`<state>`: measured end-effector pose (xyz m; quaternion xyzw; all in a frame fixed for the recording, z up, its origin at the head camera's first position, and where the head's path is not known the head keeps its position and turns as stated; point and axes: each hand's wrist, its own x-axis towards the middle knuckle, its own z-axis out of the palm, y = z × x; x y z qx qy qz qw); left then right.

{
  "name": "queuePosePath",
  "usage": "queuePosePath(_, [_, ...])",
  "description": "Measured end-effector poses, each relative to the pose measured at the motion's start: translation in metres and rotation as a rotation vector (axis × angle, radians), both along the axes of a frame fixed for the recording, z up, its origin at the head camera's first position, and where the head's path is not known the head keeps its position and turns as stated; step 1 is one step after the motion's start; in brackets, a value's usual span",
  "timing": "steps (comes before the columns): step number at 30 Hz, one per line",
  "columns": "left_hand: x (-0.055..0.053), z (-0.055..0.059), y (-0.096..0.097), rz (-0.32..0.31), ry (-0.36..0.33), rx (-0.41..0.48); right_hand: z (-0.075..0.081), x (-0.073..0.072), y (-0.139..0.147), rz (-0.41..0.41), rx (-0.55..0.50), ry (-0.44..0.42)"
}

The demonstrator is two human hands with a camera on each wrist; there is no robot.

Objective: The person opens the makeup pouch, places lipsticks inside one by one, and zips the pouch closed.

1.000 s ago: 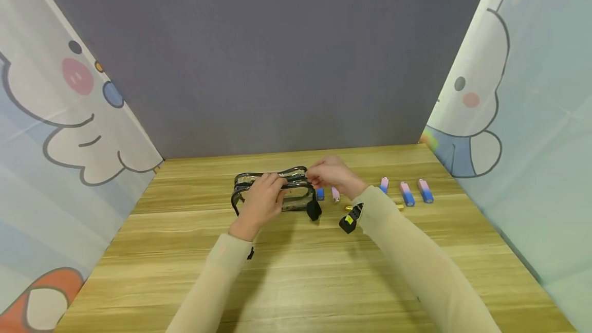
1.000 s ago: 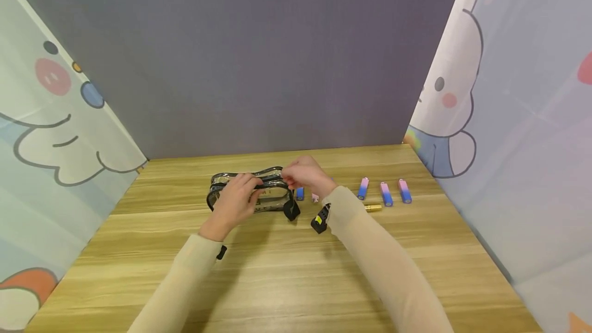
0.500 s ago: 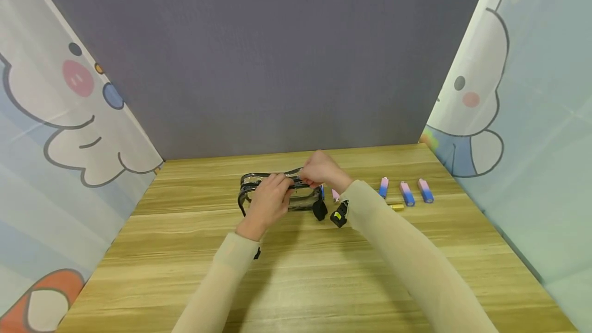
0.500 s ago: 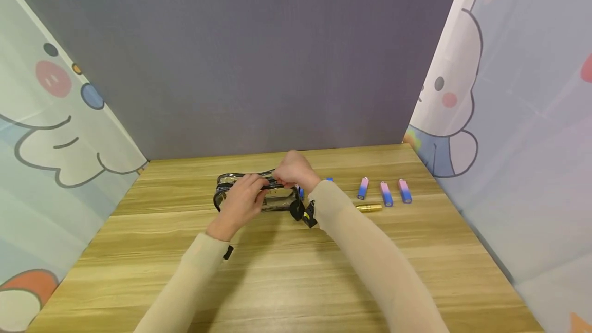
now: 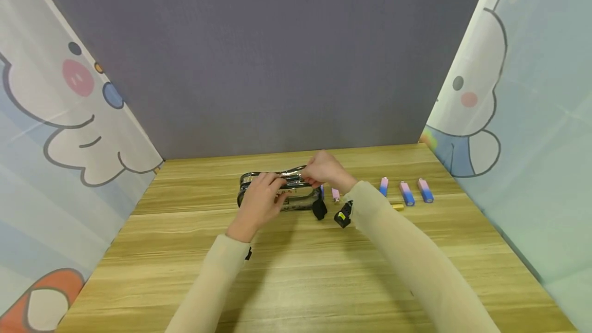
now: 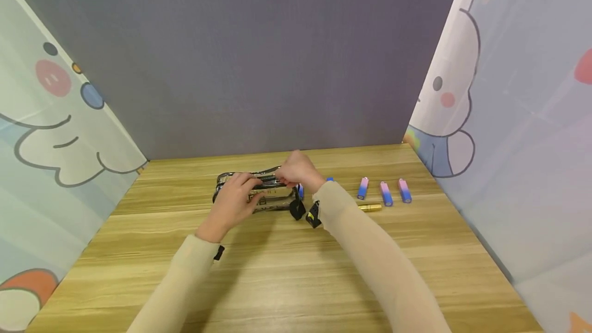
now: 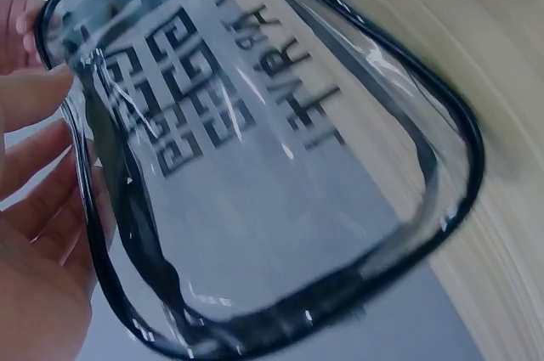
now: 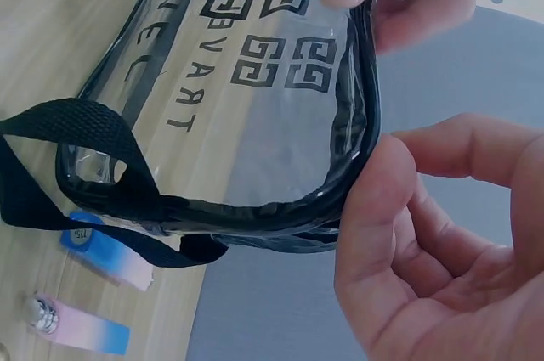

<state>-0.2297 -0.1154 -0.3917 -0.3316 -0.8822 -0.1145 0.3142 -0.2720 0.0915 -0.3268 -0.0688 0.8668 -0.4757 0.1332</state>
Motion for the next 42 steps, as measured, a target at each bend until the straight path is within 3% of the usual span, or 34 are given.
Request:
queuePosePath(6, [0.002,-0.002,-0.013,0.017,0.015,0.023,-0.002,0.0,0.0,0.015,-0.036,-0.022])
queuePosePath(14, [-0.002,-0.001,-0.006,0.001,0.008,0.023,0.002,0.0,0.0,0.023,-0.015,-0.006])
queuePosePath(22, [-0.003,-0.002,-0.002,0.02,-0.004,0.038,0.005,0.001,-0.016,0.037,0.143,0.046])
queuePosePath(32, [-0.006,-0.006,0.001,0.013,-0.007,0.06,0.005,-0.001,-0.039,0.041,0.207,0.044])
queuePosePath(42, [-0.003,0.003,0.005,0.024,-0.058,0.112,0.002,0.0,-0.026,0.096,0.075,0.048])
